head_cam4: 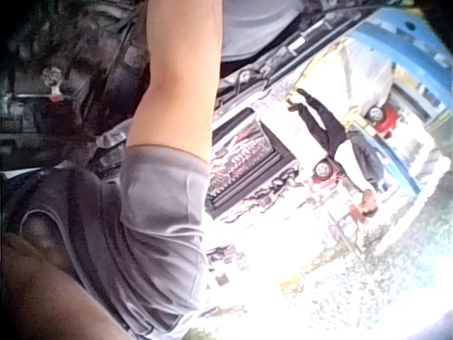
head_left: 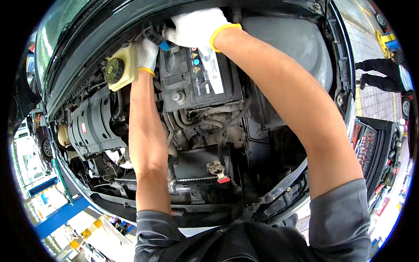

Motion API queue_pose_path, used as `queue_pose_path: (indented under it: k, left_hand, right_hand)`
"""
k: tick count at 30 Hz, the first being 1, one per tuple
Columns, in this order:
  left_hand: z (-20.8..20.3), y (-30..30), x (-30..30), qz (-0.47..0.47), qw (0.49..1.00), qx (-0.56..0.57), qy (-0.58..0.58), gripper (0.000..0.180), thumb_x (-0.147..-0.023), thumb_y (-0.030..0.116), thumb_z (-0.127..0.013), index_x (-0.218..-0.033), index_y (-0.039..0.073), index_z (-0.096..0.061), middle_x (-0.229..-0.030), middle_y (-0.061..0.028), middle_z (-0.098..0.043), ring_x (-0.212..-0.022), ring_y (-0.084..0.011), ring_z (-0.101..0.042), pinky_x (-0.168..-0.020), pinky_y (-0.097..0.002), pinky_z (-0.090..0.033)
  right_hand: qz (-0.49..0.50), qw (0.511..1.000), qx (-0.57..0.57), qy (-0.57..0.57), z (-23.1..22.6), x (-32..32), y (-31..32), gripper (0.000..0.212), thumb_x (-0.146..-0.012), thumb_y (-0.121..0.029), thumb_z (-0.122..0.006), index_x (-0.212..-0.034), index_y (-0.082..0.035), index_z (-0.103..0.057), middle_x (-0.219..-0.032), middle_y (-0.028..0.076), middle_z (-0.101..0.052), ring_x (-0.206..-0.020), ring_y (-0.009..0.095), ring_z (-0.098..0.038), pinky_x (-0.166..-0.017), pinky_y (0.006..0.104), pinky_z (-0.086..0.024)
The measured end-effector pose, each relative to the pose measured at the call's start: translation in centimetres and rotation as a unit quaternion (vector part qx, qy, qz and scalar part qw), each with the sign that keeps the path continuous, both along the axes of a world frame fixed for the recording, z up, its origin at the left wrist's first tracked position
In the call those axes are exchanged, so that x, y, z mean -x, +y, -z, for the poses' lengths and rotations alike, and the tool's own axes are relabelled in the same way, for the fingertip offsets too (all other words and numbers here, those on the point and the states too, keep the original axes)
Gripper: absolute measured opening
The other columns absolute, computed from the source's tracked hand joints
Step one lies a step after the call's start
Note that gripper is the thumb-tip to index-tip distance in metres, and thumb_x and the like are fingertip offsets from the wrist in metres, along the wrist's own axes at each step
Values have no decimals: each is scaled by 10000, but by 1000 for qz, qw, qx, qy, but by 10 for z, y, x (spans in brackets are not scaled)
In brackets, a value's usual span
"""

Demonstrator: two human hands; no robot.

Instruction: The person removes a car battery from the engine bay. They disconnect the terminals, lift the battery out, and place it on the floor. They then use a wrench to loosen a bolt in the engine bay.

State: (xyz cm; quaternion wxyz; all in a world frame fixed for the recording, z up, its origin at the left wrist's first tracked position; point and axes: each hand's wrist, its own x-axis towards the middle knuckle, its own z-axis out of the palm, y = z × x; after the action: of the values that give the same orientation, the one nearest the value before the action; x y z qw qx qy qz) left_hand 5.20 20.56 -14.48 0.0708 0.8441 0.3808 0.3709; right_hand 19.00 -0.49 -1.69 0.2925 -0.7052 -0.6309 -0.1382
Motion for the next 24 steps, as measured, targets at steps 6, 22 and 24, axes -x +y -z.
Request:
queue_pose_path:
  k: [6,22,24]
  left_hand:
    - [4,31,24,-17,996,81,28,699,-1057,605,-562,-1531,95,-616,-1587,-183,-597,-1472,-363,-528,-1236,-448,-385]
    - [-49,-34,23,81,991,-99,50,618,-1055,541,-567,-1516,131,-615,-1545,-191,-623,-1445,-420,-537,-1201,-509,-421]
    - [-52,-41,25,79,993,-73,40,629,-1063,550,-543,-1513,117,-619,-1534,-212,-628,-1430,-435,-554,-1198,-516,-425]
  right_hand:
    - [38,993,-79,75,6,28,22,370,-957,-363,-646,-1189,-111,-787,-1224,199,-747,-1147,387,-698,-1009,511,-532]
    - [-15,996,-65,52,0,7,10,474,-902,-299,-676,-1273,-11,-737,-1353,331,-677,-1327,491,-607,-1193,506,-443]
    - [-20,998,-34,59,2,5,7,430,-888,-225,-652,-1246,-4,-739,-1296,324,-702,-1267,498,-641,-1135,524,-488]
